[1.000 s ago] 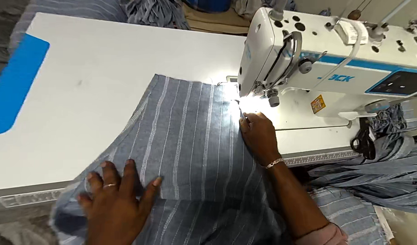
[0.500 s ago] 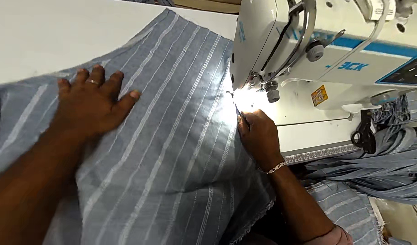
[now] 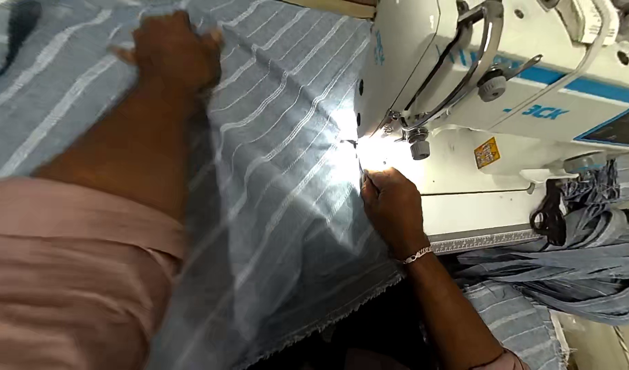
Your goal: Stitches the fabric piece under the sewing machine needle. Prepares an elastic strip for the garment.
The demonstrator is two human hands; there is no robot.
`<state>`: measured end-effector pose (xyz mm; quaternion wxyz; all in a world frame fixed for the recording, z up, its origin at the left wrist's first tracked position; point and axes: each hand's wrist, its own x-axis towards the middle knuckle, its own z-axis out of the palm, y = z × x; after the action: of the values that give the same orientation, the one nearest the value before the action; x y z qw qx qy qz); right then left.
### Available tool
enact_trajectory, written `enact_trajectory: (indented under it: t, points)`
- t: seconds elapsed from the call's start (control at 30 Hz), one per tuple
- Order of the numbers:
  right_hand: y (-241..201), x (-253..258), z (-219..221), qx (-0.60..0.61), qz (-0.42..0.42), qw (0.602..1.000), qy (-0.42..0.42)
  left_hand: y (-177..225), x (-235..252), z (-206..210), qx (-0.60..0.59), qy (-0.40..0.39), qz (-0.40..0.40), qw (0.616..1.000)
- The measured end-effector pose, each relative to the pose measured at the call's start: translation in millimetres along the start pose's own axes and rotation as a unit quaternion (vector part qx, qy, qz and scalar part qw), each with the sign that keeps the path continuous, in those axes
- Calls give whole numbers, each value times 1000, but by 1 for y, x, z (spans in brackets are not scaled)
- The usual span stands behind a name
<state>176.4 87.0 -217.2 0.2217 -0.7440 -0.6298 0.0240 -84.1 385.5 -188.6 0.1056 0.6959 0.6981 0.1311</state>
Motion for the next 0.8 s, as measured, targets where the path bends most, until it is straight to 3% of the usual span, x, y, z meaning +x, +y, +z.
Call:
enact_trajectory:
  t: [0.07, 0.13, 0.17, 0.27, 0.33, 0.47, 0.7, 0.8]
  points:
    - [1, 0, -1, 9, -3, 1000, -1, -20, -14, -36, -79, 48, 64, 994]
    - [3, -2, 2, 19, -1, 1000, 6, -45, -63, -54, -135, 100, 115, 979]
    - [3, -2, 3, 21, 0, 1000, 11, -52, -108, -58, -130, 95, 111, 981]
    - [2, -3, 4, 25, 3, 1000, 15, -54, -265, -44, -66, -35, 11, 997]
    - [4, -6, 3, 24, -5, 999, 22, -71, -289, -15, 13, -31, -16, 999]
    - [0, -5, 4, 24, 5, 999, 27, -90, -212, -19, 51, -32, 43, 997]
    - [-1, -7, 6, 25, 17, 999, 40, -79, -58, -10, 67, -52, 181, 980]
    - [1, -7, 6, 19, 5, 999, 47, -62, -31, -6, 79, -22, 156, 984]
